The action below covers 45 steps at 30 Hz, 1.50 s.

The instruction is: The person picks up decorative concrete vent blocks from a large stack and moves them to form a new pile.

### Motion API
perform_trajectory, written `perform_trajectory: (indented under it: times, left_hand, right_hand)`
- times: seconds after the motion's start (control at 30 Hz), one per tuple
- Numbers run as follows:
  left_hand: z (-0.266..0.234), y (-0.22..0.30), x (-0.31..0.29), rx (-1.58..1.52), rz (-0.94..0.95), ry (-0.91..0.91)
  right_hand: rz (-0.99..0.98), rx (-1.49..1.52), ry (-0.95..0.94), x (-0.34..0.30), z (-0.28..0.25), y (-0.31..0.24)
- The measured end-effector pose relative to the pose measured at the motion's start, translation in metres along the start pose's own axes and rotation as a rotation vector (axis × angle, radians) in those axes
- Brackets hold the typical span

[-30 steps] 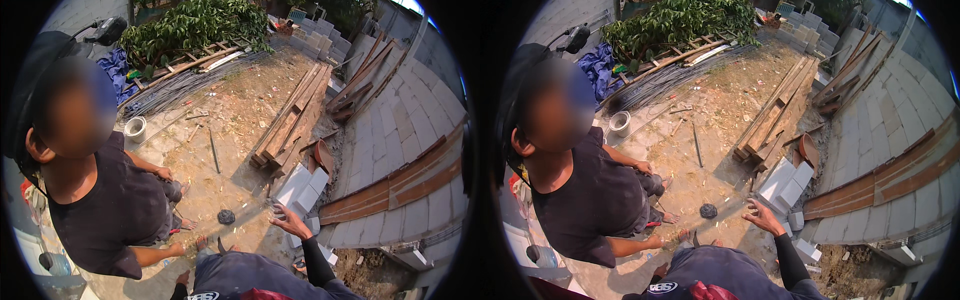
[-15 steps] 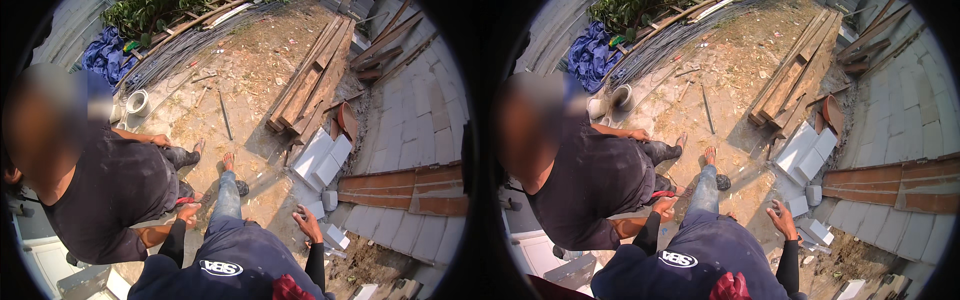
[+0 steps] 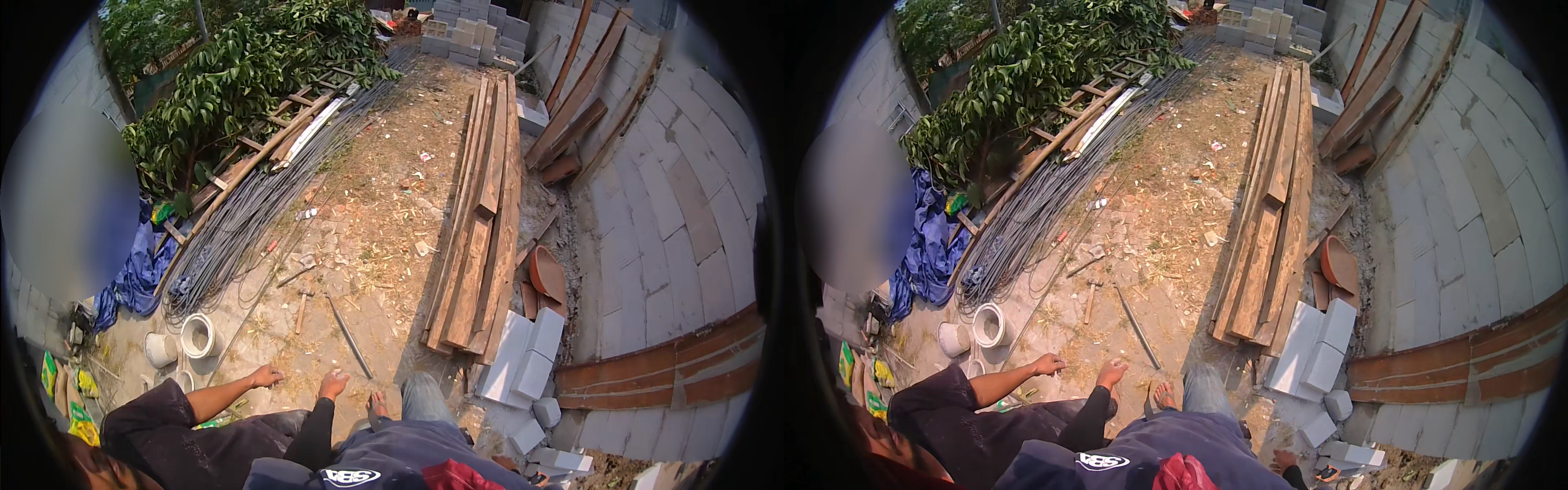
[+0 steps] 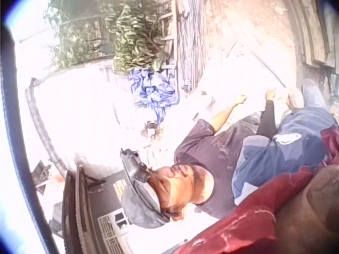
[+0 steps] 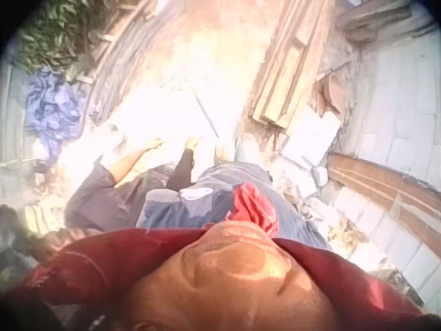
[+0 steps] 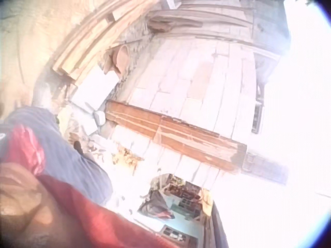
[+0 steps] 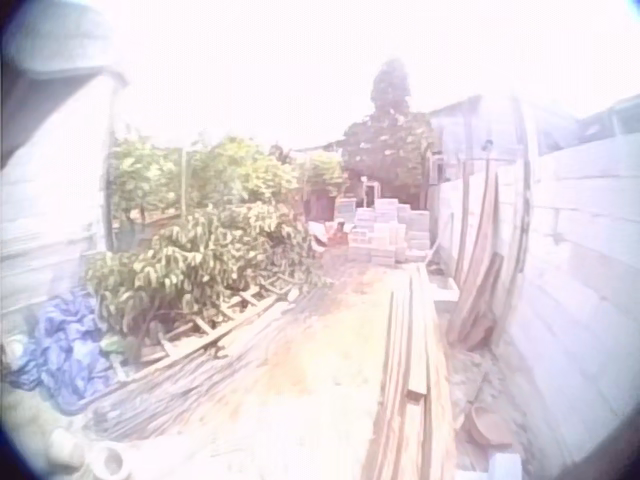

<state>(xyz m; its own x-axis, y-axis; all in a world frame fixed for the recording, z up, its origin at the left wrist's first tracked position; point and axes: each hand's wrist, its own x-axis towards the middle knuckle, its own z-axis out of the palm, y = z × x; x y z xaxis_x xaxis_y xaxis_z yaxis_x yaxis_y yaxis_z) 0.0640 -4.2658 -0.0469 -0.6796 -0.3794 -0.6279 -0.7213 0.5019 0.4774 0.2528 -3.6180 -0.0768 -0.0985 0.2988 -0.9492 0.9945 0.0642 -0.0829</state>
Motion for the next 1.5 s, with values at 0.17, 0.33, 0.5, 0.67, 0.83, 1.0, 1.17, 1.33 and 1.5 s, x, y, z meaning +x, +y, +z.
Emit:
perform_trajectory:
  times: [0.17,0.33,0.5,0.67,0.83,1.0,1.17,1.33,1.5]
  left_hand:
    - [-0.062,0.112,0.105,-0.399,0.094,-0.127]
    - [-0.088,0.066,0.243,-0.358,-0.044,-0.029]
    - [-0.179,0.067,0.337,-0.184,-0.466,-0.166]
    - [-0.215,0.067,0.343,-0.18,-0.486,0.077]
    - [-0.23,0.145,0.465,0.137,-0.201,-0.096]
    - [-0.264,0.278,0.637,-0.086,-0.559,-0.301]
    - [-0.407,0.416,0.871,-0.511,-0.174,0.15]
    - [-0.547,0.594,1.072,-0.264,-0.005,0.305]
    - [-0.557,0.826,1.142,-0.658,-0.097,0.223]
  right_hand:
    - [-0.068,0.092,-0.112,0.028,0.119,-0.127]
    - [-0.382,-0.382,-0.256,0.059,0.156,-0.347]
    - [-0.722,-0.688,0.16,0.107,0.183,-0.665]
    - [-1.113,-0.442,0.053,-0.121,0.323,-1.018]
    - [-1.36,-0.39,-0.197,-0.184,0.396,-1.229]
    - [-0.984,-0.185,0.333,-0.01,0.33,-1.22]
    - [-0.042,-0.129,0.029,-0.031,0.313,-1.143]
    - [0.081,0.017,-0.076,-0.024,0.378,-1.215]
    - [-0.009,0.057,-0.092,0.014,0.42,-1.4]
